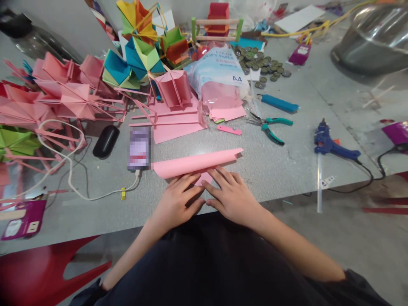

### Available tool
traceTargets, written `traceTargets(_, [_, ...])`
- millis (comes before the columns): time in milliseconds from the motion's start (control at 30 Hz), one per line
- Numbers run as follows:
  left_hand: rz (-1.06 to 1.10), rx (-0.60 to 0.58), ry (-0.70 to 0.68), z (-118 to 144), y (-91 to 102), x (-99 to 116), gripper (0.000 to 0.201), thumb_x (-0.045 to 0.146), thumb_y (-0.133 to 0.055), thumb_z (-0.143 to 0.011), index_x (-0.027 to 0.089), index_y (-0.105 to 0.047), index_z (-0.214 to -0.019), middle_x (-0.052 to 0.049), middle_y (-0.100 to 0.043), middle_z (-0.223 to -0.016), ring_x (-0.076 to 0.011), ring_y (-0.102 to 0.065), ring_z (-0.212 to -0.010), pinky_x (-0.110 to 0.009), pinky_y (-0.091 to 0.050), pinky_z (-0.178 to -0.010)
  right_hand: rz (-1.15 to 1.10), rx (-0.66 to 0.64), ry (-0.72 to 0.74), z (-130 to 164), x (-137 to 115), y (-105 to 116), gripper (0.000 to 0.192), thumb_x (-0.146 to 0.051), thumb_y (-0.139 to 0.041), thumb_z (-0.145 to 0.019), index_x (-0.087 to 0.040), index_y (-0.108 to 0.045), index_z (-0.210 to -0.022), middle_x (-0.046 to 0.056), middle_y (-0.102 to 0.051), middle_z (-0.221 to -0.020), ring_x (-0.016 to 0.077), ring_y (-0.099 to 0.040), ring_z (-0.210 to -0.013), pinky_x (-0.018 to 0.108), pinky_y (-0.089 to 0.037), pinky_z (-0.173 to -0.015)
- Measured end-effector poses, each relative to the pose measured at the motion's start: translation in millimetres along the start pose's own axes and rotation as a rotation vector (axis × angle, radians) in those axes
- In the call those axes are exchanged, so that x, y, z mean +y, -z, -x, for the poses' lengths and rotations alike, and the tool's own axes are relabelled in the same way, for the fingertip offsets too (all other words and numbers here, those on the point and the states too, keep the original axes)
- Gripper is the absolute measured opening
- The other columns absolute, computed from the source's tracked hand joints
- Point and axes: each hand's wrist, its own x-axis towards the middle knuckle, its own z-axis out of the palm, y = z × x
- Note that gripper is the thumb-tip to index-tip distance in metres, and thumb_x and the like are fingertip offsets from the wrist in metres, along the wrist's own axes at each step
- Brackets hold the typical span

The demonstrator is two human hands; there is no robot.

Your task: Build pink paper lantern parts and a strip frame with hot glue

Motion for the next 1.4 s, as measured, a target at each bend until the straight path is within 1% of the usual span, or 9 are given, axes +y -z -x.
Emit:
traceTargets(100, [0.004, -0.006, 0.014, -0.1, -0.3, 0.2, 0.023, 0.031, -0.065, -0.104, 0.020, -0.078, -0.119, -0.018, -0.070, -0.146, -0.0351, -0.067, -0.135, -0.056, -0.057, -0.110, -0.030, 0.031, 0.013, 0.9, 0.8, 0.2, 0.048, -0.045, -0.058, -0.110, -0.022, -0.065, -0.151, 0.019, -0.058, -0.161, 0.0379, -0.047, -0.151, 0.053, -0.047, -0.110])
traceTargets(233, [-0.006, 0.000, 0.016, -0.1, -0.5, 0.3, 0.026, 0.037, -0.064, -0.106, 0.019, -0.078, -0.120, -0.019, -0.071, -0.145, -0.0360, -0.067, -0.135, -0.058, -0.057, -0.111, -0.023, 0.151, 0.032, 3.9, -1.3, -1.0, 0.037, -0.037, -0.059, -0.109, -0.020, -0.071, -0.140, 0.018, -0.066, -0.150, 0.0355, -0.054, -0.144, 0.050, -0.049, -0.108])
traceTargets(300, [-0.014, 0.007, 0.007, -0.2, -0.5, 0.4, 0.029, 0.038, -0.063, -0.107, 0.019, -0.078, -0.122, -0.019, -0.071, -0.144, -0.0359, -0.067, -0.135, -0.057, -0.056, -0.111, -0.003, 0.174, 0.034, 4.7, -3.2, -1.4, 0.033, -0.035, -0.060, -0.109, -0.020, -0.073, -0.136, 0.017, -0.068, -0.147, 0.0348, -0.056, -0.141, 0.050, -0.050, -0.106])
traceTargets(533, [0.006, -0.010, 0.030, -1.4, -0.4, 1.1, 0.029, 0.040, -0.062, -0.108, 0.019, -0.077, -0.121, -0.018, -0.072, -0.143, -0.0357, -0.067, -0.135, -0.058, -0.056, -0.111, -0.012, 0.173, 0.034, 6.3, -5.7, -5.1, 0.034, -0.031, -0.063, -0.108, -0.022, -0.072, -0.139, 0.015, -0.070, -0.147, 0.0340, -0.056, -0.142, 0.049, -0.050, -0.108])
traceTargets(700, [0.002, 0.005, 0.034, -0.5, -1.8, 0.3, 0.026, 0.039, -0.063, -0.107, 0.019, -0.076, -0.120, -0.017, -0.072, -0.143, -0.0343, -0.068, -0.134, -0.055, -0.055, -0.114, -0.004, 0.170, 0.010, 6.6, -8.7, -7.9, 0.037, -0.031, -0.061, -0.108, -0.022, -0.070, -0.143, 0.015, -0.069, -0.148, 0.0339, -0.057, -0.141, 0.049, -0.050, -0.108])
traceTargets(867, [0.047, 0.005, 0.082, 0.4, -4.8, -1.7, 0.029, 0.036, -0.066, -0.106, 0.018, -0.070, -0.128, -0.016, -0.074, -0.140, -0.0330, -0.070, -0.133, -0.053, -0.055, -0.115, 0.056, 0.169, 0.021, 3.2, -10.6, -6.3, 0.033, -0.034, -0.056, -0.111, -0.018, -0.072, -0.136, 0.016, -0.070, -0.147, 0.0332, -0.058, -0.139, 0.050, -0.047, -0.109])
traceTargets(1133, [0.081, 0.009, 0.095, -1.1, -4.9, -1.6, 0.032, 0.036, -0.067, -0.105, 0.018, -0.068, -0.130, -0.016, -0.075, -0.138, -0.0336, -0.070, -0.131, -0.054, -0.055, -0.114, 0.052, 0.117, -0.009, -0.9, -11.6, -7.0, 0.045, -0.048, -0.055, -0.111, -0.018, -0.069, -0.140, 0.019, -0.066, -0.153, 0.0354, -0.055, -0.143, 0.053, -0.043, -0.115])
traceTargets(1300, [0.060, -0.019, 0.087, 0.5, -3.7, -2.6, 0.036, 0.037, -0.069, -0.103, 0.016, -0.069, -0.133, -0.017, -0.074, -0.140, -0.0348, -0.068, -0.137, -0.055, -0.052, -0.119, 0.083, 0.063, -0.025, -1.8, -12.1, -7.5, 0.061, -0.059, -0.056, -0.108, -0.015, -0.063, -0.151, 0.021, -0.058, -0.163, 0.0388, -0.049, -0.150, 0.057, -0.038, -0.120])
traceTargets(1400, [0.025, -0.015, 0.055, 1.8, -5.3, -4.2, 0.039, 0.039, -0.068, -0.104, 0.015, -0.070, -0.134, -0.018, -0.073, -0.144, -0.0364, -0.065, -0.141, -0.058, -0.048, -0.124, 0.097, 0.020, -0.041, -3.1, -11.4, -7.0, 0.070, -0.065, -0.055, -0.106, -0.016, -0.060, -0.156, 0.021, -0.054, -0.167, 0.0406, -0.043, -0.155, 0.060, -0.033, -0.123])
